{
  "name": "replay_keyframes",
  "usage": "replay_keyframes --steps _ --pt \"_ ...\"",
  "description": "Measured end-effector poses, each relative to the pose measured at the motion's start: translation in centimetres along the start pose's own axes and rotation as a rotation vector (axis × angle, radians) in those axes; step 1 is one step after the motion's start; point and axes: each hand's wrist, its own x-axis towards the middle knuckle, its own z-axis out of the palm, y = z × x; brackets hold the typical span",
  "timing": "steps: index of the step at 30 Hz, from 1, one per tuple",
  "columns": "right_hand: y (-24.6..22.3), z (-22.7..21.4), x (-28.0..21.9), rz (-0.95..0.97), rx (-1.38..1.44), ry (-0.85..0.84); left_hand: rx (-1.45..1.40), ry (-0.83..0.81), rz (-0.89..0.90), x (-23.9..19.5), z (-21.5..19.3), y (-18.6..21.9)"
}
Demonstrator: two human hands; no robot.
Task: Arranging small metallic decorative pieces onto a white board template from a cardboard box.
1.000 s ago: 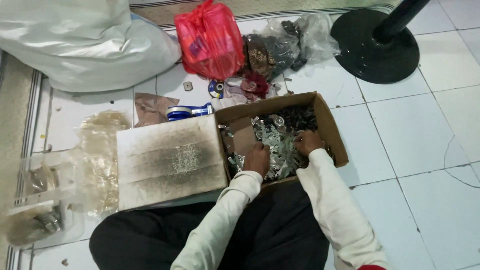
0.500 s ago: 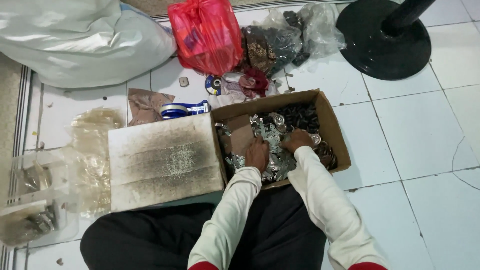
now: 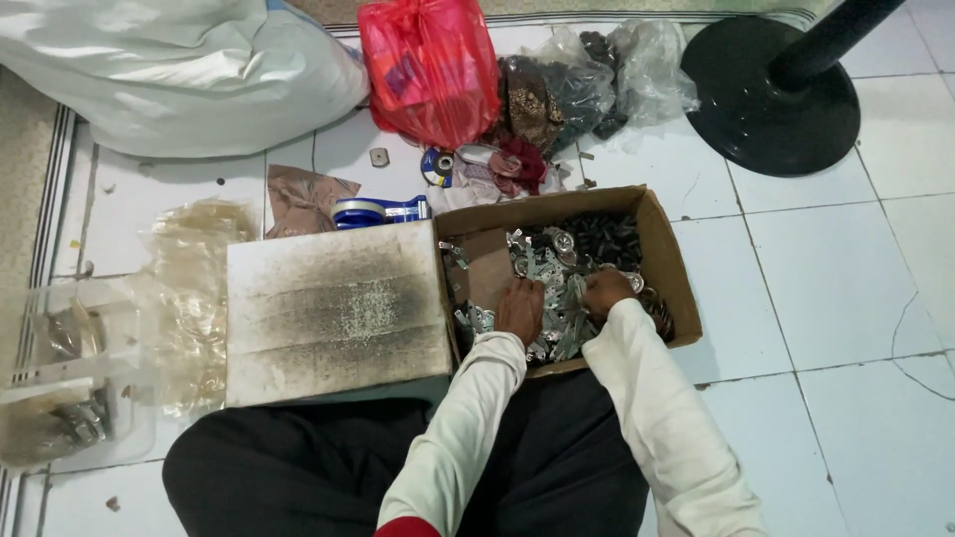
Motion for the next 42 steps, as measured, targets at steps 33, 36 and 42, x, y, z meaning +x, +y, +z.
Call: replay_keyframes --steps 33,36,42 --pt "-7.5 -0.2 -8.3 0.008 0.794 -0.047 -1.62 0.164 -0.605 -3.2 -0.6 -1.4" --pt "-5.6 0.1 -6.8 0.048 0.761 -0.008 -1.622 0.211 -0.659 -3.3 -1.5 -1.1" --pt "-0.6 2.1 -2.3 0.158 0.428 -0.018 -1.693 0.286 -0.742 -3.1 -0.2 -1.4"
